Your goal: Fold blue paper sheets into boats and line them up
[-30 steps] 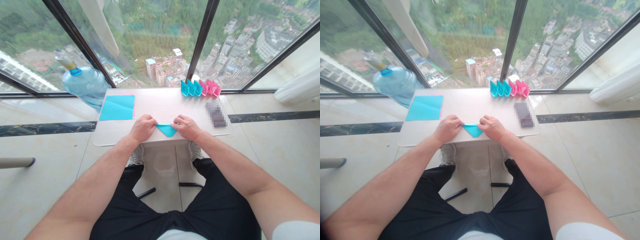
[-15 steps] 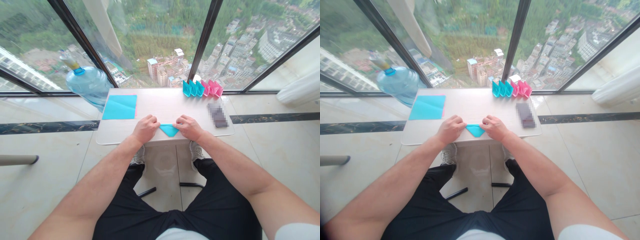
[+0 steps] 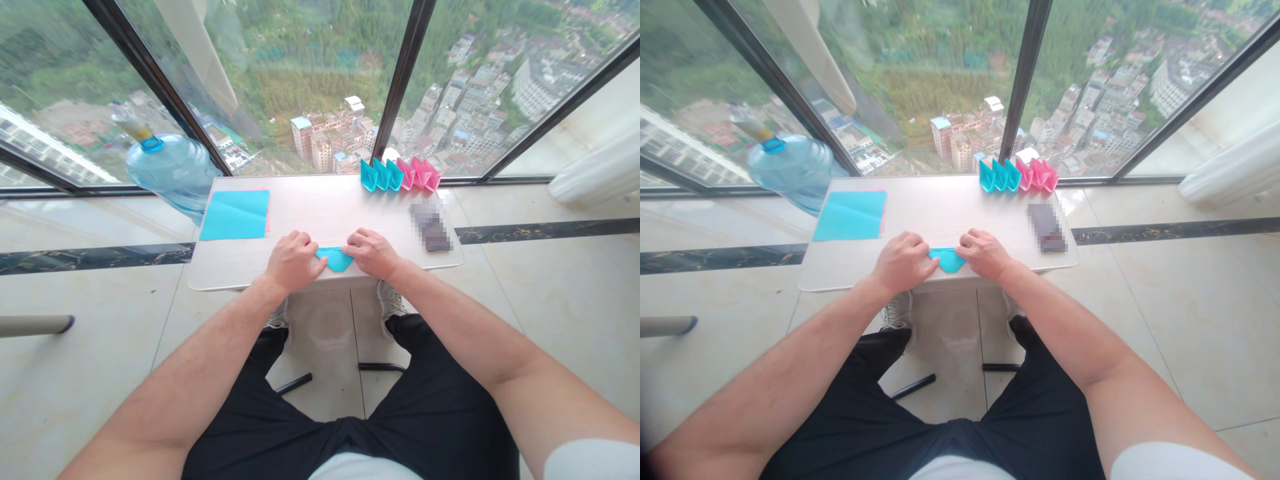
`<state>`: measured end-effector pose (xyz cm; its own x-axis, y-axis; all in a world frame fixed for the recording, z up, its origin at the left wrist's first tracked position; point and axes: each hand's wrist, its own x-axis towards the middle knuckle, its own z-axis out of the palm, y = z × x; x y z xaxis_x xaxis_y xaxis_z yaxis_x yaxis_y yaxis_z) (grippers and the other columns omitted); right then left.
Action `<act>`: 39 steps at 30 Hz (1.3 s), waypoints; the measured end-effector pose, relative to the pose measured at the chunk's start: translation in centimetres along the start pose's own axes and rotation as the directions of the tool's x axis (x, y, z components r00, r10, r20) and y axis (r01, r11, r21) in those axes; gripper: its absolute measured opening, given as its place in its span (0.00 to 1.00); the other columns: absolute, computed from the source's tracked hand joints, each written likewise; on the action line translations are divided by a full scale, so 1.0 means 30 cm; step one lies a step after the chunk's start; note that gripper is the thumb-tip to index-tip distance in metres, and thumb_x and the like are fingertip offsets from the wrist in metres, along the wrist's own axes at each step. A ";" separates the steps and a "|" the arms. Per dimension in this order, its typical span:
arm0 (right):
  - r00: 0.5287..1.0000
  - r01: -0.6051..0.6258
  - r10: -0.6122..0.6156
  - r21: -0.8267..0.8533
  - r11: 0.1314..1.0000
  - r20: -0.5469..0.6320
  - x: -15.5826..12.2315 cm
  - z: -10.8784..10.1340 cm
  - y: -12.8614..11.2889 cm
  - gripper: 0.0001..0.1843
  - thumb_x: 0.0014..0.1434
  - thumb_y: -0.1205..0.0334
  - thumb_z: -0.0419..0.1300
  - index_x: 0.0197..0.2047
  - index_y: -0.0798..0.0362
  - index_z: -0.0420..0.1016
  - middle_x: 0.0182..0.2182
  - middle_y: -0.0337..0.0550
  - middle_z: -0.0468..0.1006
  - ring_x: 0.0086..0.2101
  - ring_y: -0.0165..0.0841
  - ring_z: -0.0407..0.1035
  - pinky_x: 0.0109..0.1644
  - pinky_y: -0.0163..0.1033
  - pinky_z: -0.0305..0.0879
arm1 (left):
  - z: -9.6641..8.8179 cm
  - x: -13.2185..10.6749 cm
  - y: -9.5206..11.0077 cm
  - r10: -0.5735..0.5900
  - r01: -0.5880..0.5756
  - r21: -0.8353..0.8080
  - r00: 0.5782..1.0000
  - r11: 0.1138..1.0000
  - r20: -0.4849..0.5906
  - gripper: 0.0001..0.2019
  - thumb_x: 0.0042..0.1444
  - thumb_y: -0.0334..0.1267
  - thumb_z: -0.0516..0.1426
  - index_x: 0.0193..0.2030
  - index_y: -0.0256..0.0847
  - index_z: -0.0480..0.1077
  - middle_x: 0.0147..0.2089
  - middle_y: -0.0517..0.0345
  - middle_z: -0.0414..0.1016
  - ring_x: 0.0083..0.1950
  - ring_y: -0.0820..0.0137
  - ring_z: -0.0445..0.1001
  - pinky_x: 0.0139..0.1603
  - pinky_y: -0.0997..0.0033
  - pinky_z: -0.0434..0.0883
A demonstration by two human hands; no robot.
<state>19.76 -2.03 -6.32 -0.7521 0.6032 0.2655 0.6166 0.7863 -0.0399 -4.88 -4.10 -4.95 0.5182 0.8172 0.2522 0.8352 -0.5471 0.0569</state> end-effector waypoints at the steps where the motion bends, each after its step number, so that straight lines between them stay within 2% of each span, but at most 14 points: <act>1: 1.000 0.003 -0.003 0.002 1.000 -0.006 0.000 0.001 0.001 0.14 0.63 0.74 0.54 0.42 0.53 0.80 0.39 0.49 0.75 0.40 0.39 0.59 0.43 0.43 0.55 | -0.001 -0.002 0.008 -0.028 0.028 -0.013 1.000 1.000 -0.011 0.15 0.60 0.47 0.58 0.37 0.37 0.78 0.41 0.44 0.74 0.47 0.55 0.70 0.49 0.54 0.69; 4: 1.000 0.006 -0.006 -0.006 1.000 -0.024 -0.001 0.006 0.002 0.15 0.64 0.74 0.53 0.42 0.53 0.80 0.38 0.49 0.75 0.39 0.38 0.59 0.43 0.42 0.55 | -0.003 -0.003 0.023 -0.080 0.078 -0.052 0.996 0.996 -0.032 0.20 0.59 0.48 0.61 0.53 0.38 0.76 0.51 0.43 0.74 0.54 0.53 0.69 0.52 0.53 0.68; 6: 0.999 0.008 -0.009 -0.012 1.000 -0.031 -0.002 0.008 0.004 0.15 0.63 0.74 0.53 0.42 0.53 0.80 0.38 0.48 0.75 0.39 0.38 0.59 0.43 0.42 0.55 | -0.004 -0.001 0.028 -0.071 0.070 -0.071 0.997 0.995 -0.015 0.22 0.60 0.46 0.61 0.60 0.42 0.74 0.55 0.46 0.74 0.56 0.53 0.68 0.53 0.53 0.67; 11: 0.998 0.012 -0.011 0.010 1.000 -0.063 -0.006 0.018 0.008 0.15 0.63 0.74 0.54 0.41 0.53 0.81 0.38 0.48 0.75 0.39 0.38 0.59 0.44 0.43 0.56 | 0.006 0.001 0.034 -0.020 0.022 -0.084 0.999 0.996 0.028 0.12 0.63 0.41 0.58 0.50 0.45 0.78 0.51 0.50 0.77 0.55 0.56 0.69 0.51 0.55 0.67; 16: 0.994 0.012 -0.012 0.004 1.000 -0.111 -0.012 0.033 0.013 0.15 0.63 0.74 0.53 0.41 0.53 0.81 0.37 0.48 0.76 0.39 0.38 0.60 0.44 0.42 0.57 | 0.015 -0.003 0.038 -0.006 0.008 -0.068 1.000 0.998 0.027 0.11 0.64 0.41 0.57 0.48 0.43 0.78 0.47 0.50 0.78 0.53 0.57 0.70 0.48 0.56 0.67; 21: 0.992 0.011 -0.009 0.017 1.000 -0.127 -0.011 0.036 0.014 0.15 0.63 0.74 0.53 0.41 0.53 0.80 0.37 0.48 0.75 0.38 0.38 0.60 0.44 0.42 0.58 | 0.011 0.003 0.053 -0.001 0.003 -0.053 0.999 0.999 0.045 0.11 0.64 0.39 0.57 0.47 0.41 0.78 0.48 0.47 0.77 0.54 0.56 0.70 0.48 0.55 0.67; 27: 0.999 -0.011 0.012 0.024 1.000 -0.050 -0.019 0.019 0.010 0.15 0.63 0.74 0.53 0.42 0.54 0.80 0.38 0.49 0.75 0.40 0.38 0.60 0.46 0.43 0.59 | -0.002 0.012 0.080 0.057 -0.057 -0.001 0.994 0.998 0.094 0.11 0.64 0.31 0.52 0.44 0.37 0.77 0.43 0.44 0.76 0.51 0.56 0.70 0.48 0.54 0.65; 31: 1.000 -0.024 0.024 0.035 0.999 0.006 -0.030 0.007 0.012 0.16 0.64 0.74 0.52 0.44 0.54 0.80 0.39 0.50 0.75 0.41 0.39 0.61 0.48 0.44 0.60 | -0.020 0.018 0.101 0.035 -0.040 0.042 0.992 0.998 0.123 0.11 0.63 0.28 0.51 0.42 0.38 0.76 0.41 0.44 0.76 0.48 0.55 0.70 0.46 0.54 0.63; 33: 1.000 -0.018 0.018 0.053 0.998 0.014 -0.036 0.005 0.014 0.17 0.64 0.74 0.52 0.47 0.54 0.80 0.40 0.50 0.76 0.42 0.39 0.62 0.50 0.44 0.61 | -0.030 0.020 0.114 0.020 -0.028 0.053 0.990 0.998 0.139 0.13 0.63 0.28 0.50 0.46 0.39 0.76 0.41 0.44 0.76 0.48 0.55 0.70 0.47 0.54 0.61; 36: 1.000 -0.006 0.005 0.048 0.999 0.014 -0.047 0.001 0.017 0.17 0.66 0.73 0.51 0.50 0.55 0.79 0.42 0.51 0.77 0.44 0.40 0.63 0.52 0.44 0.62 | -0.041 0.022 0.131 0.021 -0.028 0.048 0.988 0.998 0.155 0.19 0.63 0.29 0.50 0.57 0.42 0.74 0.44 0.44 0.76 0.49 0.53 0.69 0.47 0.53 0.60; 39: 0.999 -0.027 0.026 0.019 0.999 0.030 -0.063 -0.010 0.018 0.18 0.66 0.73 0.50 0.50 0.56 0.79 0.43 0.52 0.77 0.45 0.40 0.63 0.53 0.44 0.63 | -0.046 0.022 0.140 0.021 -0.029 0.048 0.985 0.998 0.171 0.21 0.63 0.30 0.50 0.60 0.44 0.72 0.46 0.43 0.76 0.50 0.52 0.69 0.47 0.52 0.59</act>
<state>21.60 -2.78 -6.55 -0.7423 0.6275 0.2349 0.6320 0.7722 -0.0657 -1.27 -6.10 -3.21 0.5593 0.8246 0.0849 0.8275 -0.5615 0.0030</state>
